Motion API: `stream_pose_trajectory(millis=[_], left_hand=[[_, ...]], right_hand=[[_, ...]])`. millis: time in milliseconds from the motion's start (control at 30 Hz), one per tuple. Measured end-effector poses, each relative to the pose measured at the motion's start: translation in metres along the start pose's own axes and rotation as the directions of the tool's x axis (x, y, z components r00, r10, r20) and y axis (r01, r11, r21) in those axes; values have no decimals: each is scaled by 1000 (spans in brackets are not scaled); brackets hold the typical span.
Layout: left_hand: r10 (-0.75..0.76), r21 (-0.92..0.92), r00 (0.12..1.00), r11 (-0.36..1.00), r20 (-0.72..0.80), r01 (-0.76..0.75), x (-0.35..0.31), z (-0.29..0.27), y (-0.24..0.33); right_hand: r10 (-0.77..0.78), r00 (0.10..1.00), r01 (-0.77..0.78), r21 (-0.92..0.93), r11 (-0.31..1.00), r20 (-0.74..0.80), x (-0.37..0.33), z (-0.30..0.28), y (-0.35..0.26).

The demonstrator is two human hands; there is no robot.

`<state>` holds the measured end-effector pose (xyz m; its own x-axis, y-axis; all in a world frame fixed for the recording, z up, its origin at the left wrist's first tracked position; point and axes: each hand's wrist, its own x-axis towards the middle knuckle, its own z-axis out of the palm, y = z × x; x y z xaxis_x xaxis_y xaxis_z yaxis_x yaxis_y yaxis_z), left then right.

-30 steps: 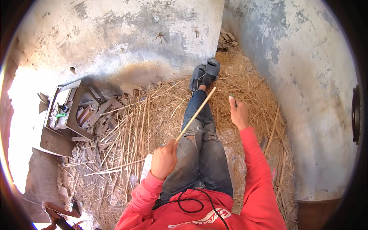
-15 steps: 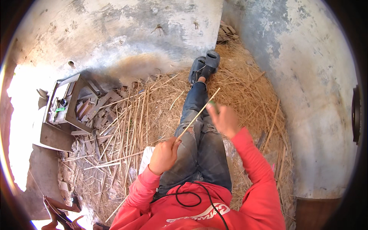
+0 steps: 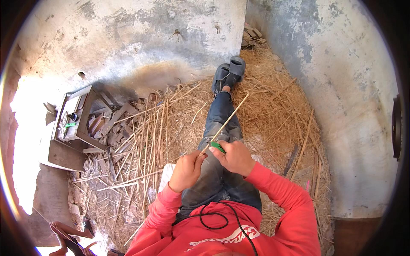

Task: The person strips bark or shavings from a long wood stick using a small green utility knife while seated.

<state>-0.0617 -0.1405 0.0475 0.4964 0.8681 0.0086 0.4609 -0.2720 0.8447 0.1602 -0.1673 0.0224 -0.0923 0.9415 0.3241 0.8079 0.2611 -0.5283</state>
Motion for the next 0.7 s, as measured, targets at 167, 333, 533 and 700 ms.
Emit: stream_pose_trajectory(millis=[167, 333, 533, 700], left_hand=[[20, -11, 999, 1000, 28, -20, -22, -9, -15], [-89, -203, 996, 975, 20, 91, -29, -8, -24], [-56, -384, 991, 918, 123, 100, 1, 5, -20], [-143, -511, 959, 821, 245, 253, -9, -8, -22]], right_hand=[[552, 827, -550, 49, 834, -103, 51, -57, 93], [307, 939, -294, 100, 951, -158, 42, -74, 50], [93, 988, -99, 42, 994, 122, -3, -11, -30], [286, 958, -285, 27, 958, -33, 47, -24, 31]])
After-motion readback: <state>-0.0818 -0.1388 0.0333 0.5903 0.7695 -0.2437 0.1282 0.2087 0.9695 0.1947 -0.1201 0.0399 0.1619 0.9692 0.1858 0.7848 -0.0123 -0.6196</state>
